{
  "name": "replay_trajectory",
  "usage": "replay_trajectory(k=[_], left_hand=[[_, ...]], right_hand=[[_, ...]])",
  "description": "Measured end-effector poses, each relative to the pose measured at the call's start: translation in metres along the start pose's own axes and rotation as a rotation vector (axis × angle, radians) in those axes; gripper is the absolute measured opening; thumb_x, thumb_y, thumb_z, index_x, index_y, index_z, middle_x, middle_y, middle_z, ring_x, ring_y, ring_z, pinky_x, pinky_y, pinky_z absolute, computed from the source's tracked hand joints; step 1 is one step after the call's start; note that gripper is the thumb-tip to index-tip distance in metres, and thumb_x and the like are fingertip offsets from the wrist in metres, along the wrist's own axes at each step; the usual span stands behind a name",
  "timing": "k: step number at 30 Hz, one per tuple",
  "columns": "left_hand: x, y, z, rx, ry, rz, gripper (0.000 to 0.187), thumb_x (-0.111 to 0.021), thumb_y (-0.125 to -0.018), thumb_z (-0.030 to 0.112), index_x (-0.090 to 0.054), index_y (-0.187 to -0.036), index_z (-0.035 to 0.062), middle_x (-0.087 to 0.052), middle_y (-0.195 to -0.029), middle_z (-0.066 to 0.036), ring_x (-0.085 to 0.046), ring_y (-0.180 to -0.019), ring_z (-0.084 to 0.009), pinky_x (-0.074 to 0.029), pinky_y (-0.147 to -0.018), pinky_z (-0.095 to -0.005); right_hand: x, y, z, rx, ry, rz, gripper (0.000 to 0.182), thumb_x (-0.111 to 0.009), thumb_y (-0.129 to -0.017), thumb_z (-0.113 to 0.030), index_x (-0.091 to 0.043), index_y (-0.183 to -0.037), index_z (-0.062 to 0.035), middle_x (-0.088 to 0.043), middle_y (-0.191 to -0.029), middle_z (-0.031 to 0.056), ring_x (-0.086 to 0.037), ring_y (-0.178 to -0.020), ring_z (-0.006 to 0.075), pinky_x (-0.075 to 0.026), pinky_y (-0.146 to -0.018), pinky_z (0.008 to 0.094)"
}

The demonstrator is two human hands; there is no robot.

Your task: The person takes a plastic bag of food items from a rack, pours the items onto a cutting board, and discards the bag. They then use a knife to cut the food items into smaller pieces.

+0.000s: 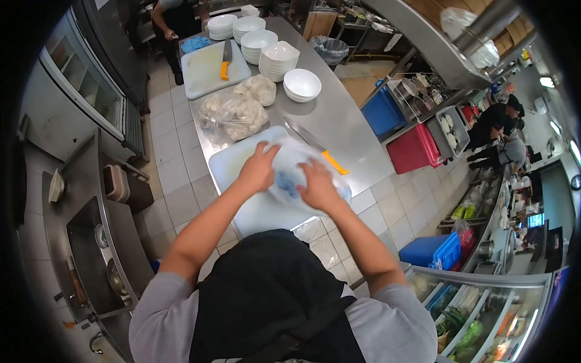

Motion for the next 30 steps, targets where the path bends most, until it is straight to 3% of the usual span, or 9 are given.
replay_trajectory(k=[4, 8, 11, 14, 17, 21, 24, 28, 30], left_hand=[[-0.039, -0.106, -0.001, -0.073, -0.167, -0.202, 0.082, -0.071, -0.086, -0.003, -0.053, -0.162, 0.0223, -0.045, -0.16, -0.031, -0.073, -0.113, -0.0493, -0.065, -0.092, -0.0524], [-0.079, -0.17, -0.038, -0.051, -0.224, -0.243, 0.083, -0.069, -0.088, -0.003, -0.054, -0.163, 0.0283, -0.045, -0.16, -0.029, -0.074, -0.113, -0.0462, -0.066, -0.089, -0.0516], [-0.095, -0.196, -0.053, -0.054, -0.259, -0.227, 0.08, -0.067, -0.091, -0.001, -0.053, -0.164, 0.0311, -0.045, -0.16, -0.027, -0.074, -0.114, -0.0438, -0.066, -0.088, -0.0509], [-0.1, -0.211, -0.069, -0.016, -0.288, -0.179, 0.078, -0.065, -0.093, 0.002, -0.053, -0.165, 0.0321, -0.044, -0.164, -0.029, -0.071, -0.122, -0.0447, -0.066, -0.092, -0.0494], [-0.106, -0.207, -0.081, -0.116, -0.261, -0.131, 0.077, -0.062, -0.095, 0.002, -0.054, -0.165, 0.0319, -0.038, -0.171, -0.03, -0.067, -0.131, -0.0479, -0.063, -0.102, -0.0502], [-0.096, -0.212, -0.096, -0.144, -0.197, -0.052, 0.077, -0.06, -0.095, 0.0, -0.056, -0.165, 0.0306, -0.032, -0.176, -0.03, -0.062, -0.138, -0.0517, -0.056, -0.114, -0.0516], [-0.086, -0.204, -0.104, -0.192, -0.171, -0.015, 0.078, -0.061, -0.093, 0.0, -0.056, -0.165, 0.0298, -0.033, -0.176, -0.03, -0.062, -0.137, -0.0524, -0.055, -0.116, -0.0512], [-0.085, -0.206, -0.1, -0.206, -0.174, -0.06, 0.082, -0.066, -0.089, -0.001, -0.056, -0.165, 0.0288, -0.032, -0.176, -0.029, -0.061, -0.137, -0.0526, -0.055, -0.114, -0.0505], [-0.085, -0.206, -0.099, -0.193, -0.166, -0.059, 0.083, -0.067, -0.088, -0.001, -0.056, -0.165, 0.0272, -0.032, -0.175, -0.03, -0.061, -0.137, -0.0528, -0.056, -0.114, -0.0507]], right_hand=[[-0.027, -0.026, 0.092, -0.332, 0.504, -0.204, 0.121, -0.092, -0.079, -0.047, -0.027, -0.178, -0.0225, -0.018, -0.179, 0.0338, -0.02, -0.165, 0.0562, -0.015, -0.126, 0.0814], [-0.036, -0.042, 0.13, -0.441, 0.549, -0.283, 0.134, -0.093, -0.074, -0.053, -0.017, -0.18, -0.0227, -0.008, -0.182, 0.0321, -0.011, -0.167, 0.0579, -0.009, -0.125, 0.0847], [-0.036, -0.055, 0.15, -0.491, 0.572, -0.251, 0.116, -0.091, -0.081, -0.049, -0.033, -0.176, -0.0155, -0.03, -0.177, 0.0312, -0.034, -0.162, 0.0514, -0.025, -0.128, 0.0752], [0.048, -0.063, 0.158, -0.371, -0.32, 0.544, 0.035, -0.072, -0.103, -0.012, -0.069, -0.136, -0.0022, -0.078, -0.124, 0.0209, -0.078, -0.111, 0.0324, -0.062, -0.091, 0.0416], [0.085, -0.018, 0.261, -0.446, -0.182, 0.977, 0.027, -0.068, -0.097, 0.004, -0.066, -0.123, -0.0008, -0.076, -0.11, 0.0173, -0.074, -0.097, 0.0292, -0.06, -0.086, 0.0399], [-0.012, -0.004, 0.294, -0.404, -0.036, 0.21, 0.039, -0.081, -0.09, -0.009, -0.07, -0.127, -0.0001, -0.077, -0.112, 0.0199, -0.074, -0.107, 0.0381, -0.059, -0.094, 0.0454], [-0.028, -0.022, 0.207, -0.277, -0.256, 0.137, 0.035, -0.08, -0.091, -0.016, -0.074, -0.122, 0.0011, -0.078, -0.118, 0.0225, -0.074, -0.114, 0.039, -0.058, -0.096, 0.0482], [-0.048, -0.016, 0.231, -0.441, -0.289, 0.189, 0.032, -0.076, -0.094, -0.018, -0.076, -0.12, 0.0007, -0.078, -0.121, 0.026, -0.074, -0.117, 0.0424, -0.059, -0.098, 0.0507], [-0.048, -0.016, 0.235, -0.237, 0.154, 0.026, 0.03, -0.072, -0.095, -0.02, -0.074, -0.119, -0.0016, -0.078, -0.118, 0.0278, -0.073, -0.114, 0.049, -0.059, -0.096, 0.055]])
Point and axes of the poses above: each hand's wrist, its own y-axis away from the middle knuckle, its own x-axis out of the back of the hand, z = x × y, the point moved 9 cm from there along -y, towards the middle knuckle
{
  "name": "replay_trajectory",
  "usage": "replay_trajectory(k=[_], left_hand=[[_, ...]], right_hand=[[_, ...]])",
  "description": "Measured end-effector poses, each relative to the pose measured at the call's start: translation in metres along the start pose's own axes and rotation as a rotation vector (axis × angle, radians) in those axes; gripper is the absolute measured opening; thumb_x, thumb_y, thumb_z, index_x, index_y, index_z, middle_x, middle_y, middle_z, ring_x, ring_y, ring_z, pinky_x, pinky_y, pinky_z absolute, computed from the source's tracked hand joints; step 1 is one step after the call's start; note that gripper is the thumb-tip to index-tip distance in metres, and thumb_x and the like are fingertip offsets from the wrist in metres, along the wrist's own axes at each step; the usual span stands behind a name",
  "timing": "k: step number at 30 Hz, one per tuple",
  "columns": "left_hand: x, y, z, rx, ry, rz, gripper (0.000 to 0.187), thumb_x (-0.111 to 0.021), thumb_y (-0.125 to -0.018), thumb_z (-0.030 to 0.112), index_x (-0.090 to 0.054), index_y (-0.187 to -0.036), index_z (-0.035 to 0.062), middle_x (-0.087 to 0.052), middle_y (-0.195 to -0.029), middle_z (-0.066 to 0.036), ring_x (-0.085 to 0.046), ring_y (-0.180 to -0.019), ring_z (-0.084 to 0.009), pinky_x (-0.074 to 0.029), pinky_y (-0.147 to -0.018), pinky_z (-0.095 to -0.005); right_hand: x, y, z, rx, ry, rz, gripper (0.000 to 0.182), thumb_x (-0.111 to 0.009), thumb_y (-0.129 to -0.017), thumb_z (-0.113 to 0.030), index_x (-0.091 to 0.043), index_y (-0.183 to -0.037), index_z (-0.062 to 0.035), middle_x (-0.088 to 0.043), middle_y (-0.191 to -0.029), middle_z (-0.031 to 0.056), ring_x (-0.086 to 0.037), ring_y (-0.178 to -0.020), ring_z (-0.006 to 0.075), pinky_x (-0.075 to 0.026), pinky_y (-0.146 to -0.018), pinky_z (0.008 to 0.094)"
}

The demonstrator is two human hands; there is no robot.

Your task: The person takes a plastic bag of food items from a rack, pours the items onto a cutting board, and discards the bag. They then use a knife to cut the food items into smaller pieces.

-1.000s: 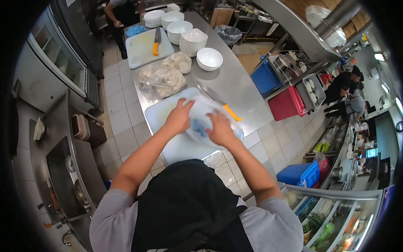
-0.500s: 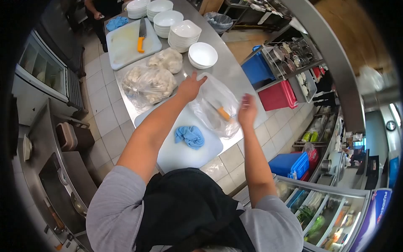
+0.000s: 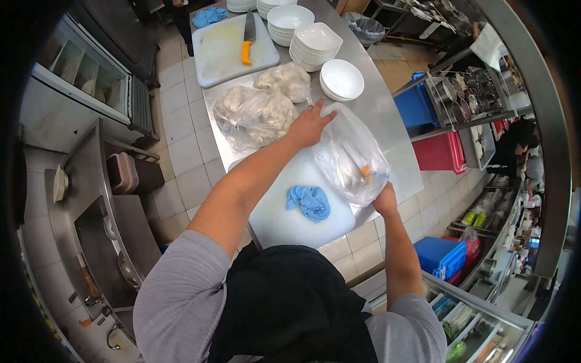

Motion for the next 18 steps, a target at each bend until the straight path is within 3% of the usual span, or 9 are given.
replay_trajectory(k=[1, 3, 5, 9, 12, 13, 15, 16, 18], left_hand=[[0.0, 0.0, 0.001, 0.014, 0.016, 0.002, 0.083, -0.068, -0.087, -0.002, -0.055, -0.165, 0.0257, -0.033, -0.173, -0.031, -0.06, -0.137, -0.0531, -0.056, -0.113, -0.051], [-0.001, -0.004, 0.007, 0.052, 0.02, -0.01, 0.084, -0.069, -0.087, -0.001, -0.055, -0.165, 0.0237, -0.033, -0.172, -0.032, -0.059, -0.138, -0.0535, -0.056, -0.112, -0.0516], [-0.005, -0.009, 0.014, 0.095, 0.023, -0.014, 0.084, -0.07, -0.086, -0.001, -0.054, -0.165, 0.0217, -0.034, -0.171, -0.033, -0.058, -0.138, -0.0539, -0.056, -0.112, -0.0522], [-0.018, -0.024, 0.027, 0.242, 0.138, 0.096, 0.08, -0.068, -0.091, 0.001, -0.051, -0.167, 0.0164, -0.028, -0.174, -0.034, -0.058, -0.136, -0.0547, -0.057, -0.11, -0.0511], [-0.029, -0.028, 0.044, 0.251, 0.164, 0.04, 0.087, -0.073, -0.088, 0.001, -0.046, -0.169, 0.0144, -0.023, -0.175, -0.035, -0.058, -0.137, -0.0546, -0.057, -0.111, -0.0509], [-0.034, -0.026, 0.048, 0.217, 0.132, -0.017, 0.091, -0.075, -0.087, 0.001, -0.043, -0.171, 0.014, -0.02, -0.176, -0.036, -0.057, -0.137, -0.0547, -0.057, -0.112, -0.0507], [-0.046, -0.026, 0.041, 0.267, 0.153, -0.067, 0.096, -0.075, -0.086, 0.003, -0.039, -0.173, 0.0157, -0.018, -0.175, -0.039, -0.053, -0.141, -0.0566, -0.055, -0.115, -0.0526], [-0.052, -0.028, 0.036, 0.31, 0.178, -0.109, 0.101, -0.076, -0.084, 0.004, -0.035, -0.175, 0.0175, -0.016, -0.175, -0.041, -0.05, -0.145, -0.0585, -0.052, -0.117, -0.0545], [-0.045, -0.028, 0.035, 0.333, 0.223, -0.115, 0.103, -0.078, -0.084, 0.011, -0.033, -0.176, 0.0181, -0.014, -0.175, -0.043, -0.046, -0.148, -0.0593, -0.05, -0.12, -0.0551]], right_hand=[[0.008, 0.004, 0.005, -0.002, -0.002, 0.005, 0.03, -0.072, -0.095, -0.02, -0.074, -0.119, -0.0016, -0.078, -0.118, 0.0278, -0.073, -0.114, 0.049, -0.059, -0.096, 0.055], [0.013, 0.031, 0.055, -0.428, 0.064, -0.207, 0.028, -0.068, -0.095, -0.022, -0.07, -0.117, -0.0044, -0.077, -0.113, 0.0289, -0.072, -0.108, 0.0533, -0.058, -0.095, 0.0584], [0.015, 0.073, 0.115, -0.51, 0.111, -0.168, 0.027, -0.065, -0.095, -0.022, -0.065, -0.116, -0.0047, -0.077, -0.11, 0.0292, -0.072, -0.105, 0.0538, -0.057, -0.093, 0.0608], [0.054, 0.166, 0.156, -0.684, 0.095, 0.041, 0.026, -0.064, -0.092, -0.017, -0.063, -0.114, -0.0026, -0.076, -0.1, 0.029, -0.072, -0.1, 0.0526, -0.056, -0.088, 0.0603], [0.078, 0.218, 0.141, -0.719, -0.133, 0.335, 0.024, -0.064, -0.091, -0.013, -0.059, -0.111, -0.0013, -0.072, -0.091, 0.0271, -0.072, -0.093, 0.0507, -0.056, -0.083, 0.0587], [0.077, 0.225, 0.126, -0.723, -0.136, 0.329, 0.024, -0.064, -0.091, -0.013, -0.059, -0.111, -0.0013, -0.072, -0.091, 0.0271, -0.072, -0.093, 0.0507, -0.056, -0.083, 0.0587], [0.071, 0.236, 0.095, -0.659, -0.284, 0.443, 0.017, -0.059, -0.092, -0.004, -0.057, -0.109, -0.0007, -0.066, -0.083, 0.0169, -0.072, -0.077, 0.0322, -0.058, -0.073, 0.045], [0.062, 0.237, 0.077, -0.611, -0.213, 0.416, 0.02, -0.061, -0.093, -0.001, -0.054, -0.112, -0.0004, -0.065, -0.084, 0.0169, -0.07, -0.076, 0.0316, -0.057, -0.072, 0.0452], [0.038, 0.238, 0.043, -0.594, -0.197, 0.314, 0.022, -0.064, -0.095, -0.004, -0.054, -0.114, -0.0002, -0.067, -0.088, 0.0214, -0.071, -0.08, 0.0394, -0.056, -0.074, 0.0497]])
Point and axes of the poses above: each hand's wrist, its own y-axis away from the middle knuckle, its own x-axis out of the back of the hand, z = x × y, the point moved 9 cm from there along -y, towards the middle knuckle
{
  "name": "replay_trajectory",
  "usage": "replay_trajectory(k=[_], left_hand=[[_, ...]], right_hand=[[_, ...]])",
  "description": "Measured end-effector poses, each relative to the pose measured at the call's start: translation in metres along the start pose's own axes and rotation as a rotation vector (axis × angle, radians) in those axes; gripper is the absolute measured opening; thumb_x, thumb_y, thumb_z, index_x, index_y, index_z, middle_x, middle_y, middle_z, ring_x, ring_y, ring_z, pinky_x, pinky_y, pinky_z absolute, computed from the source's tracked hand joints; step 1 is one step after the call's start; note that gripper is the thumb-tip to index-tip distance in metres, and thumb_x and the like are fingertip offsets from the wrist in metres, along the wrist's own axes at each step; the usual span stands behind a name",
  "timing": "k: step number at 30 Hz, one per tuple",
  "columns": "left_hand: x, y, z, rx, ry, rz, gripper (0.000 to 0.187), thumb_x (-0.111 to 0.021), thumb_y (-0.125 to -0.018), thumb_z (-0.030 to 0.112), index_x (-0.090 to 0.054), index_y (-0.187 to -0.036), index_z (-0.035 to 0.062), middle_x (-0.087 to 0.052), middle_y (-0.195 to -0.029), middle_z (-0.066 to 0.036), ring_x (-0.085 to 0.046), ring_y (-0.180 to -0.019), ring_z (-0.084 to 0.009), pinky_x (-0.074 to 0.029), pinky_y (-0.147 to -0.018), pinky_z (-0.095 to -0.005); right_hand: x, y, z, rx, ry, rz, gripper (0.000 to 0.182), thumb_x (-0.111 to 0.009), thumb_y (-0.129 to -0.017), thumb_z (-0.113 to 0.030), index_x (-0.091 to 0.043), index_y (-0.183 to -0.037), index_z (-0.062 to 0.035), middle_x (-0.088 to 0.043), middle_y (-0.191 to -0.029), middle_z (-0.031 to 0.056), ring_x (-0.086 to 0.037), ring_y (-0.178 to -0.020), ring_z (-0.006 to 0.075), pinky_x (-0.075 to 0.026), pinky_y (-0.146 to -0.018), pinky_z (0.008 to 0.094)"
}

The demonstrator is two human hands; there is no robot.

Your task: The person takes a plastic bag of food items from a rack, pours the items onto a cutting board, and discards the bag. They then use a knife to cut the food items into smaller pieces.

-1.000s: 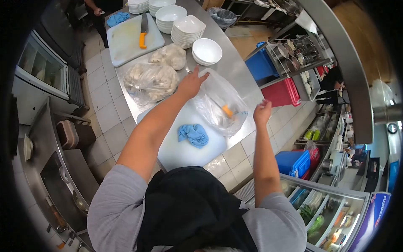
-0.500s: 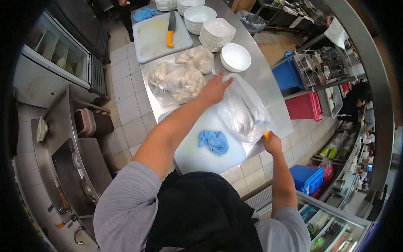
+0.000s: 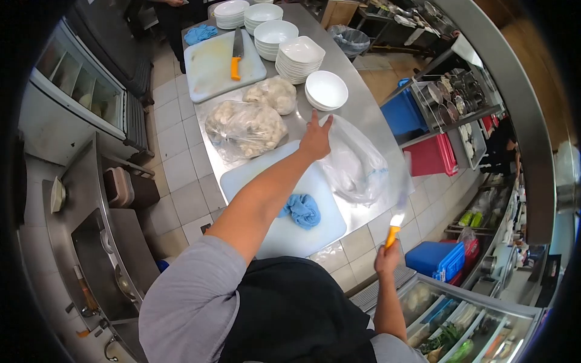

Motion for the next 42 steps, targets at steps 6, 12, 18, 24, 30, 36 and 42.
replay_trajectory(k=[6, 12, 18, 24, 30, 36, 42], left_hand=[[0.002, 0.009, -0.035, 0.041, 0.135, 0.044, 0.113, -0.083, -0.081, 0.028, -0.028, -0.179, 0.023, -0.015, -0.179, -0.039, -0.031, -0.162, -0.0548, -0.034, -0.127, -0.0686], [0.054, -0.027, -0.081, 0.278, 0.632, -0.093, 0.081, -0.084, -0.091, 0.029, -0.055, -0.162, 0.0072, -0.06, -0.158, -0.024, -0.059, -0.145, -0.0407, -0.051, -0.117, -0.0466], [0.138, -0.027, -0.021, 0.114, 0.661, 0.2, 0.052, -0.081, -0.094, 0.021, -0.069, -0.141, 0.002, -0.074, -0.136, -0.021, -0.074, -0.119, -0.0345, -0.059, -0.1, -0.0425], [0.104, 0.08, 0.017, -0.046, 0.512, 0.37, 0.023, -0.07, -0.099, 0.008, -0.073, -0.121, 0.0041, -0.079, -0.112, -0.016, -0.076, -0.091, -0.0313, -0.059, -0.082, -0.0428], [-0.011, 0.133, 0.078, -0.464, -0.323, -0.013, 0.064, -0.075, -0.099, 0.039, -0.065, -0.149, 0.0002, -0.068, -0.147, -0.018, -0.046, -0.157, -0.0399, -0.026, -0.129, -0.0737], [-0.025, 0.117, 0.052, -0.264, -0.319, -0.32, 0.067, -0.07, -0.103, 0.051, -0.066, -0.147, 0.0006, -0.068, -0.147, -0.02, -0.041, -0.162, -0.0415, -0.007, -0.129, -0.0819], [-0.027, 0.11, 0.031, -0.239, -0.291, -0.272, 0.062, -0.069, -0.103, 0.056, -0.077, -0.131, 0.0023, -0.074, -0.135, -0.019, -0.051, -0.154, -0.0444, -0.003, -0.127, -0.0836]], right_hand=[[-0.058, 0.055, -0.082, -0.009, -0.074, -0.311, 0.027, -0.068, -0.096, -0.01, -0.051, -0.115, -0.0027, -0.069, -0.098, 0.032, -0.068, -0.096, 0.0573, -0.053, -0.08, 0.0606], [-0.079, 0.099, -0.087, 0.101, 0.049, -0.555, 0.035, -0.069, -0.096, -0.022, -0.053, -0.123, -0.0076, -0.073, -0.091, 0.0301, -0.072, -0.088, 0.0544, -0.056, -0.079, 0.065], [-0.096, 0.053, -0.158, 0.228, 0.142, -0.752, 0.043, -0.073, -0.097, -0.026, -0.057, -0.128, -0.0015, -0.075, -0.1, 0.0292, -0.073, -0.096, 0.0512, -0.058, -0.085, 0.0607], [-0.062, -0.1, -0.249, 0.419, -0.318, -0.278, 0.041, -0.081, -0.097, -0.018, -0.068, -0.131, -0.0008, -0.076, -0.115, 0.0197, -0.075, -0.106, 0.0333, -0.06, -0.096, 0.0432], [-0.142, -0.35, -0.328, 0.134, -0.513, -0.14, 0.042, -0.081, -0.095, -0.016, -0.065, -0.129, 0.0033, -0.077, -0.101, 0.0157, -0.074, -0.084, 0.0251, -0.06, -0.075, 0.0384], [-0.238, -0.426, -0.351, -0.196, -0.452, -0.423, 0.053, -0.078, -0.098, -0.012, -0.058, -0.144, 0.0041, -0.074, -0.11, 0.0184, -0.074, -0.091, 0.0306, -0.061, -0.071, 0.0447], [-0.304, -0.404, -0.338, -0.538, -1.033, -0.537, 0.045, -0.06, -0.103, -0.001, -0.057, -0.148, 0.0034, -0.07, -0.135, 0.0243, -0.074, -0.112, 0.047, -0.067, -0.087, 0.0641]])
Point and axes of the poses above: each hand's wrist, its own y-axis away from the middle knuckle, its own x-axis out of the back of the hand, z = x × y, the point moved 9 cm from there along -y, towards the middle knuckle
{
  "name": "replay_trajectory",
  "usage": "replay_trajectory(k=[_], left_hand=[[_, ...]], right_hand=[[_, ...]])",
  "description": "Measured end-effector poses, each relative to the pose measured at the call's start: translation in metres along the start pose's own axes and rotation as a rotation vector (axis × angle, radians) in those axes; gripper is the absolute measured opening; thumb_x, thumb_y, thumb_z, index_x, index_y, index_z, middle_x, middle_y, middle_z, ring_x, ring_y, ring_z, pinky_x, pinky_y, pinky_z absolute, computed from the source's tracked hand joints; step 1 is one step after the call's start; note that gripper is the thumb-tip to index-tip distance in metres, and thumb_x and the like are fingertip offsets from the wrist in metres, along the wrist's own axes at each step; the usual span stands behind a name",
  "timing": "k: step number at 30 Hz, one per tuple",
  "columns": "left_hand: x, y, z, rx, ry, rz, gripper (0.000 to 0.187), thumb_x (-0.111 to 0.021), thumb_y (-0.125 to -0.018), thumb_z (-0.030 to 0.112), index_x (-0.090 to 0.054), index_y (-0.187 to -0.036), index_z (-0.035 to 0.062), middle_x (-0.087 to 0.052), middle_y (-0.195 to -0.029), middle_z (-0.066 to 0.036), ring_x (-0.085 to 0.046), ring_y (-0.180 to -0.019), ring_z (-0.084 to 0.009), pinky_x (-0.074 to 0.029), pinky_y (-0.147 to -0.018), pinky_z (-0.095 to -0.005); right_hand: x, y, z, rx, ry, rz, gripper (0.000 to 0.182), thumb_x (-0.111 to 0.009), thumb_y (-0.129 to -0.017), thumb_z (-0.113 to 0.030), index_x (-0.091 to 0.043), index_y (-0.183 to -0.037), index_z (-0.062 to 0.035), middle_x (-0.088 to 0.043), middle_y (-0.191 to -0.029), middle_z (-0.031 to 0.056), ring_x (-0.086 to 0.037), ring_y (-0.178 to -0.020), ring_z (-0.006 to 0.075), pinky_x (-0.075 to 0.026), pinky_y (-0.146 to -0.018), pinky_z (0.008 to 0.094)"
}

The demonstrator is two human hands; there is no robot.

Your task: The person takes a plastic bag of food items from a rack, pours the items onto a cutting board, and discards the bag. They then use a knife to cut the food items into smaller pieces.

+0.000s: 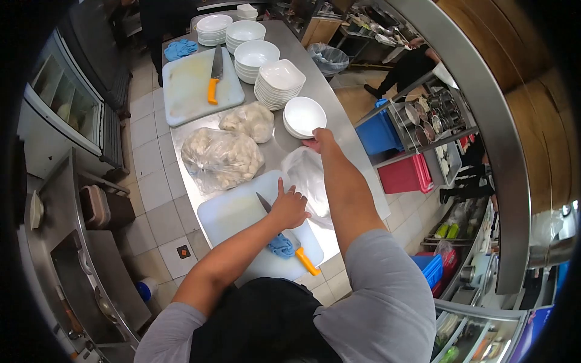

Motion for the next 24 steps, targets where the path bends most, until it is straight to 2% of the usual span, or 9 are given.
replay_trajectory(k=[1, 2, 4, 5, 12, 14, 19, 24], left_hand=[[0.001, 0.001, 0.001, -0.007, 0.002, -0.017, 0.06, -0.068, -0.103, 0.056, -0.077, -0.13, 0.0026, -0.074, -0.134, -0.019, -0.052, -0.153, -0.0446, -0.003, -0.127, -0.0837], [0.002, 0.0, 0.0, -0.006, 0.008, -0.02, 0.06, -0.068, -0.103, 0.056, -0.077, -0.13, 0.0026, -0.074, -0.134, -0.019, -0.052, -0.153, -0.0446, -0.003, -0.127, -0.0837], [0.001, -0.002, 0.001, -0.007, -0.002, -0.057, 0.061, -0.064, -0.107, 0.054, -0.073, -0.137, 0.0023, -0.071, -0.141, -0.021, -0.048, -0.157, -0.0417, -0.008, -0.127, -0.084], [-0.003, -0.003, 0.002, -0.01, 0.009, -0.065, 0.061, -0.064, -0.107, 0.054, -0.073, -0.137, 0.0023, -0.071, -0.141, -0.021, -0.048, -0.157, -0.0417, -0.008, -0.127, -0.084], [0.005, -0.013, 0.004, 0.01, 0.044, -0.054, 0.056, -0.068, -0.106, 0.049, -0.073, -0.138, 0.0038, -0.069, -0.145, -0.022, -0.048, -0.157, -0.0413, -0.007, -0.128, -0.0824], [0.006, -0.015, 0.004, 0.009, 0.038, -0.056, 0.056, -0.069, -0.105, 0.048, -0.073, -0.138, 0.0038, -0.068, -0.146, -0.022, -0.047, -0.157, -0.0415, -0.006, -0.129, -0.0822], [0.001, -0.02, 0.009, 0.014, -0.055, -0.096, 0.055, -0.067, -0.106, 0.048, -0.074, -0.138, 0.0038, -0.067, -0.147, -0.023, -0.046, -0.158, -0.043, -0.003, -0.128, -0.083], [-0.002, -0.012, 0.011, 0.063, -0.095, -0.156, 0.055, -0.067, -0.106, 0.048, -0.076, -0.137, 0.0044, -0.068, -0.148, -0.021, -0.046, -0.157, -0.044, 0.001, -0.13, -0.0813]], right_hand=[[-0.002, -0.001, 0.003, -0.006, -0.098, -0.014, 0.044, -0.054, -0.104, 0.003, -0.056, -0.148, 0.0033, -0.069, -0.138, 0.025, -0.074, -0.113, 0.0495, -0.067, -0.09, 0.066], [-0.003, -0.005, 0.0, -0.011, -0.094, -0.011, 0.044, -0.054, -0.104, 0.003, -0.056, -0.148, 0.0033, -0.069, -0.138, 0.025, -0.074, -0.113, 0.0495, -0.067, -0.09, 0.066], [0.002, -0.012, -0.019, -0.003, 0.16, 0.077, 0.045, -0.05, -0.105, 0.0, -0.057, -0.149, -0.0004, -0.069, -0.138, 0.0233, -0.075, -0.113, 0.0456, -0.069, -0.081, 0.0648], [0.003, -0.006, -0.031, 0.036, 0.19, 0.042, 0.044, -0.048, -0.105, -0.001, -0.058, -0.147, 0.0023, -0.069, -0.137, 0.0247, -0.075, -0.114, 0.0453, -0.07, -0.082, 0.0624], [0.046, 0.074, -0.094, 0.153, 0.228, -0.11, 0.051, -0.052, -0.098, 0.006, -0.05, -0.149, 0.0103, -0.066, -0.139, 0.0295, -0.074, -0.119, 0.0483, -0.069, -0.094, 0.0648], [0.061, 0.091, -0.089, 0.078, 0.202, -0.097, 0.048, -0.05, -0.098, 0.009, -0.047, -0.145, 0.0195, -0.062, -0.142, 0.0334, -0.07, -0.125, 0.0513, -0.065, -0.103, 0.0662], [0.072, 0.117, -0.061, 0.097, 0.187, -0.12, 0.049, -0.049, -0.099, 0.009, -0.047, -0.146, 0.0185, -0.062, -0.142, 0.0342, -0.071, -0.123, 0.0531, -0.067, -0.099, 0.0658], [0.064, 0.103, -0.008, -0.005, 0.2, -0.049, 0.046, -0.048, -0.101, 0.009, -0.05, -0.147, 0.0147, -0.065, -0.139, 0.0317, -0.072, -0.123, 0.0509, -0.068, -0.097, 0.0651]])
Point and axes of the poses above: each hand's wrist, its own y-axis away from the middle knuckle, its own x-axis out of the back of the hand, z = x × y, the point moved 9 cm from there along -y, towards the middle knuckle
